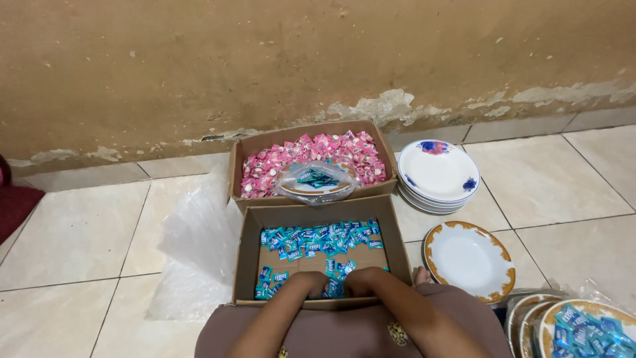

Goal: Sorting and organizing small blue packets into containers and plates on the floor.

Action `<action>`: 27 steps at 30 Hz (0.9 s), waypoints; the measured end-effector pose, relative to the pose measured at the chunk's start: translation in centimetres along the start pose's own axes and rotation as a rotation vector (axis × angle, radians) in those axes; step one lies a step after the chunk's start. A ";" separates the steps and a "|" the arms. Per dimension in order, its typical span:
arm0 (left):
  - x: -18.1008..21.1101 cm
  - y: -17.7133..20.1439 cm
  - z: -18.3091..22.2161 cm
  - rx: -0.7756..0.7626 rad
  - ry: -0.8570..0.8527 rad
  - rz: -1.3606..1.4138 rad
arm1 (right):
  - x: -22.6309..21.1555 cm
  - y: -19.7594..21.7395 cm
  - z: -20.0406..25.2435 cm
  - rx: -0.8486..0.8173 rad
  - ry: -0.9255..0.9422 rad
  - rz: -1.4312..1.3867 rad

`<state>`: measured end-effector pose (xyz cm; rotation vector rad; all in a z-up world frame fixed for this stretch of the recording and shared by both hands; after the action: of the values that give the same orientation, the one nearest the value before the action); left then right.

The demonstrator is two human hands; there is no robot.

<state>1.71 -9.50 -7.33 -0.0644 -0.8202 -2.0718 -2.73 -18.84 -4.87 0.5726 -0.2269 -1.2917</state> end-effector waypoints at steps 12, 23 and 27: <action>-2.6 4.8 4.3 0.778 -0.166 0.487 | 2.5 4.5 2.9 0.505 0.030 -0.530; -4.9 1.9 -1.8 0.562 -0.102 0.258 | 9.3 4.4 -1.2 0.758 0.042 -1.372; -2.4 2.8 1.0 0.547 -0.211 0.388 | 9.6 4.8 0.6 0.716 0.064 -1.955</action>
<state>5.04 -8.28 -5.85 -0.1315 -1.3620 -1.4437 3.69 -27.30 -3.35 1.6180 0.0160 -3.0932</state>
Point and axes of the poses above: each hand's wrist, its own z-axis away from the middle knuckle, its own y-axis out of the back of the hand, x = y × z, the point moved 9 cm from there along -z, towards the middle knuckle, and after that the axes turned 7 degrees about -y, right-handed, at the moved point
